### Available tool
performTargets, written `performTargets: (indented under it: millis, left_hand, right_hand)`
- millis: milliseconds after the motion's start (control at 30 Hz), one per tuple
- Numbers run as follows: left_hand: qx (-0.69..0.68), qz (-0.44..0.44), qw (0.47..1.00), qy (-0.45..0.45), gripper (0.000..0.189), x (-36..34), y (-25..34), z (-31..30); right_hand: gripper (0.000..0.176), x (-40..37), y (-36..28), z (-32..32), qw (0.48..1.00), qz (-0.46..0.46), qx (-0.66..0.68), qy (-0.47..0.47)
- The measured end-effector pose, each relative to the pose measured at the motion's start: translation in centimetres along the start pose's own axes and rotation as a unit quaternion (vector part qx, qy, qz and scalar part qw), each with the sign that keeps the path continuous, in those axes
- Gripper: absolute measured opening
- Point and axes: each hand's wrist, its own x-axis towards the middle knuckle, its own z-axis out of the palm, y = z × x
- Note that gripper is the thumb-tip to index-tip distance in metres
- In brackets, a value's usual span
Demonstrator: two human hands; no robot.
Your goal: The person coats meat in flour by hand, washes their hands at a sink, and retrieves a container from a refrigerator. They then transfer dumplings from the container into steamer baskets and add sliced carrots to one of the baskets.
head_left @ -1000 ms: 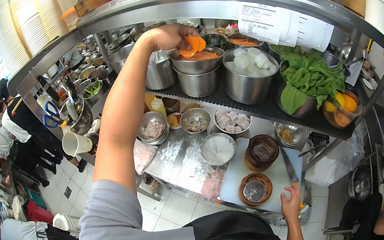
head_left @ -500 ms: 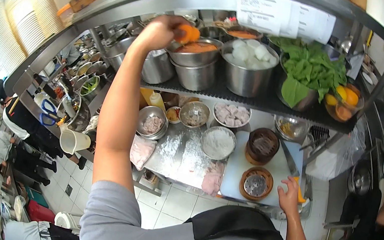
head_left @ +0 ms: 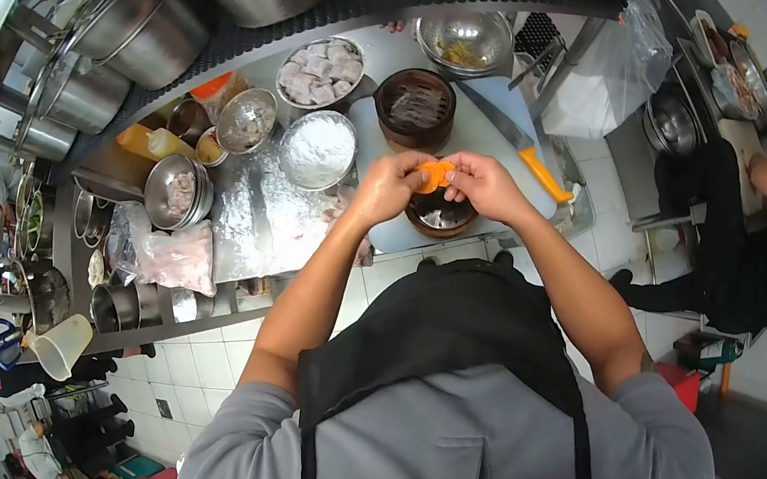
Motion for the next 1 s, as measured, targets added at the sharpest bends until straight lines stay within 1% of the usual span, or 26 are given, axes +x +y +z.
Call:
performTargets:
  millis: [33,67,100,133,167,200,300,333,433,467,500,567,667,767,800,900,1000]
  left_hand:
    - [-0.005,-0.028,1.0,-0.005,0.025,0.0,-1.7,1.2]
    - [-0.015,-0.011,1.0,0.014,0.024,-0.1,-2.8,2.0]
    - [0.028,-0.026,0.999,0.01,0.024,-0.1,-3.9,2.5]
    - [0.071,-0.04,0.997,0.007,0.024,-0.1,-4.3,2.6]
    - [0.116,-0.052,0.992,0.006,0.023,0.1,-4.5,2.6]
    - [0.15,-0.013,0.988,0.017,0.023,0.4,-4.7,2.6]
    - [0.265,0.06,0.962,-0.011,0.023,2.1,-5.2,3.3]
    - [0.251,0.086,0.963,-0.035,0.022,2.9,-5.2,3.5]
    - [0.321,0.068,0.943,-0.064,0.021,3.9,-4.4,4.4]
    - [0.347,0.04,0.934,-0.08,0.021,4.0,-3.3,4.5]
    - [0.348,0.06,0.933,-0.065,0.021,4.2,-3.8,4.6]
    - [0.349,0.1,0.931,-0.041,0.022,4.2,-4.8,4.8]
    - [0.287,0.053,0.956,-0.023,0.018,3.5,-4.9,3.6]
    - [0.312,0.039,0.948,-0.057,0.019,2.1,-3.5,2.9]
    - [0.345,0.026,0.936,-0.074,0.019,1.9,-3.3,3.2]
    - [0.413,0.044,0.907,-0.072,0.018,1.9,-4.0,4.1]
    - [0.427,0.095,0.898,-0.054,0.016,1.9,-5.7,4.3]
  right_hand:
    - [0.024,-0.1,1.0,-0.2,0.998,0.055,-0.043,-0.001]
    - [0.017,-0.3,2.0,0.1,0.993,0.083,-0.063,0.052]
    - [0.017,-0.6,3.2,0.1,0.98,0.037,-0.186,0.063]
    - [0.017,-0.9,4.1,0.1,0.95,-0.011,-0.305,0.072]
    - [0.017,-1.1,4.7,-0.2,0.902,-0.061,-0.421,0.078]
    - [0.017,-1.1,5.4,-0.5,0.892,-0.103,-0.438,0.038]
    - [0.018,-1.4,5.6,0.3,0.834,-0.109,-0.54,0.017]
    - [0.018,-1.4,5.4,0.5,0.833,-0.109,-0.542,0.031]
    - [0.019,-1.4,4.9,1.0,0.827,-0.122,-0.543,0.076]
    - [0.02,-1.4,4.8,1.2,0.825,-0.135,-0.541,0.095]
    - [0.02,-1.4,4.8,1.4,0.822,-0.146,-0.538,0.116]
    - [0.021,-1.6,5.1,1.5,0.81,-0.15,-0.557,0.106]
    - [0.023,-1.6,5.3,1.4,0.801,-0.157,-0.569,0.101]
    - [0.025,-1.8,5.5,1.4,0.794,-0.155,-0.581,0.094]
    - [0.026,-1.7,5.4,1.4,0.789,-0.155,-0.588,0.091]
    - [0.028,-1.6,5.2,1.4,0.791,-0.141,-0.589,0.084]
    - [0.028,-1.7,5.1,1.3,0.799,-0.148,-0.577,0.085]
